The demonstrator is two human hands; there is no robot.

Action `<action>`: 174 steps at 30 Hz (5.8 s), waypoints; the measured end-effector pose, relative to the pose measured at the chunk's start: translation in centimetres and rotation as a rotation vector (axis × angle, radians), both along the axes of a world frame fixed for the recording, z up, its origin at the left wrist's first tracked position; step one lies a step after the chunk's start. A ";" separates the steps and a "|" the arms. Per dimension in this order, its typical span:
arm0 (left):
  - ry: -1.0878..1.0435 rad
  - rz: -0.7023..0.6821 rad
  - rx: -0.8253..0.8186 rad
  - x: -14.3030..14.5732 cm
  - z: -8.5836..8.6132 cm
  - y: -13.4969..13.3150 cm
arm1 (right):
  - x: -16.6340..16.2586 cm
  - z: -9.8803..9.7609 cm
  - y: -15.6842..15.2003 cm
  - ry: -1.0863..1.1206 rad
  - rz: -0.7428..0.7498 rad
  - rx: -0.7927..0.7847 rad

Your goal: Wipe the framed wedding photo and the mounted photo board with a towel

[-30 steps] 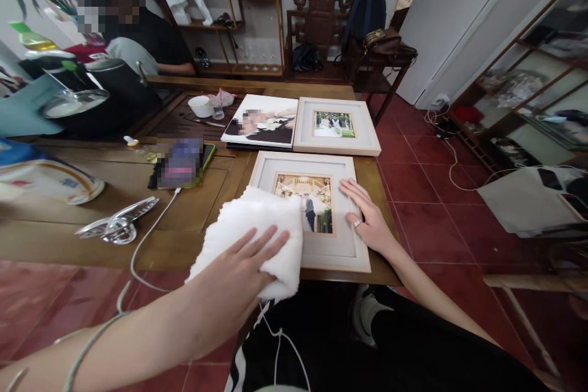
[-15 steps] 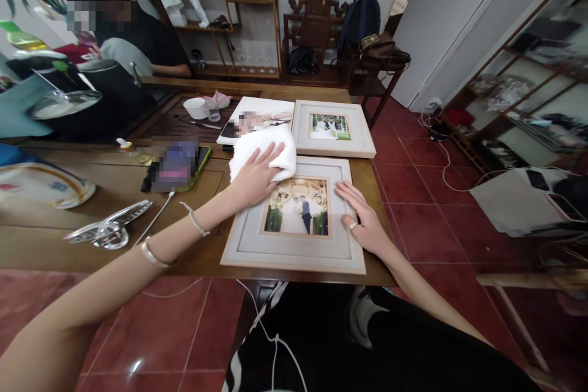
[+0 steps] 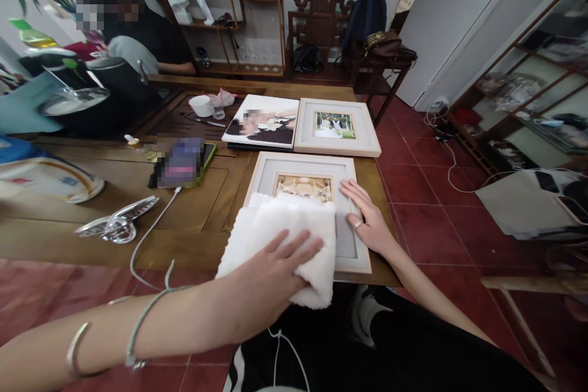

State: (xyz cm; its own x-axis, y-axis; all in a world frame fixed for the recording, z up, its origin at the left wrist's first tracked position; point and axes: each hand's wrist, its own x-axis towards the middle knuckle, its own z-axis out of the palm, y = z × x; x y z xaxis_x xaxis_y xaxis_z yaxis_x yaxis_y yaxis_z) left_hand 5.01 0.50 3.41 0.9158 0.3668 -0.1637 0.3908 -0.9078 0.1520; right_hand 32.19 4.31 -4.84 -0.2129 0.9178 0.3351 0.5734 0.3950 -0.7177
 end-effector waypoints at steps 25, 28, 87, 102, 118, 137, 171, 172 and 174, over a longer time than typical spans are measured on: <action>0.118 0.043 0.099 3.1 -0.8 2.7 | 0.1 -0.2 0.0 0.004 0.014 0.011; 0.078 -0.034 0.089 2.1 0.2 -1.2 | 0.0 -0.2 0.0 0.001 0.013 0.012; -0.049 0.053 0.118 9.1 -1.1 14.0 | 0.2 -0.6 -0.3 0.059 -0.070 -0.021; -0.028 -0.060 0.254 5.8 -2.6 3.6 | 0.3 -0.8 -0.2 0.058 0.001 -0.005; 0.085 0.331 0.102 -3.0 -1.0 1.2 | -0.2 0.2 -0.5 0.084 -0.011 -0.065; 0.109 0.310 0.170 -1.5 -1.1 9.2 | -0.1 0.3 -0.5 0.101 -0.027 -0.097; -0.047 0.089 0.177 8.5 -1.5 12.1 | 0.3 -0.4 -0.4 0.037 -0.004 -0.060; -0.052 0.089 0.198 9.0 -1.8 12.1 | 0.3 -0.5 -0.4 0.041 -0.007 -0.058; -0.046 0.106 0.241 9.5 -2.3 11.9 | 0.2 -0.5 -0.3 0.045 -0.016 -0.067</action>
State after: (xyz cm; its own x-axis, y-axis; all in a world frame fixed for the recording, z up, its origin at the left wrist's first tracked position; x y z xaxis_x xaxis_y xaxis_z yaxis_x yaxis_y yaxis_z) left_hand 14.54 12.45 1.10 0.8748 0.4840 -0.0187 0.4829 -0.8746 -0.0435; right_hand 32.43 3.97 -5.32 -0.1837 0.9419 0.2814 0.5460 0.3358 -0.7675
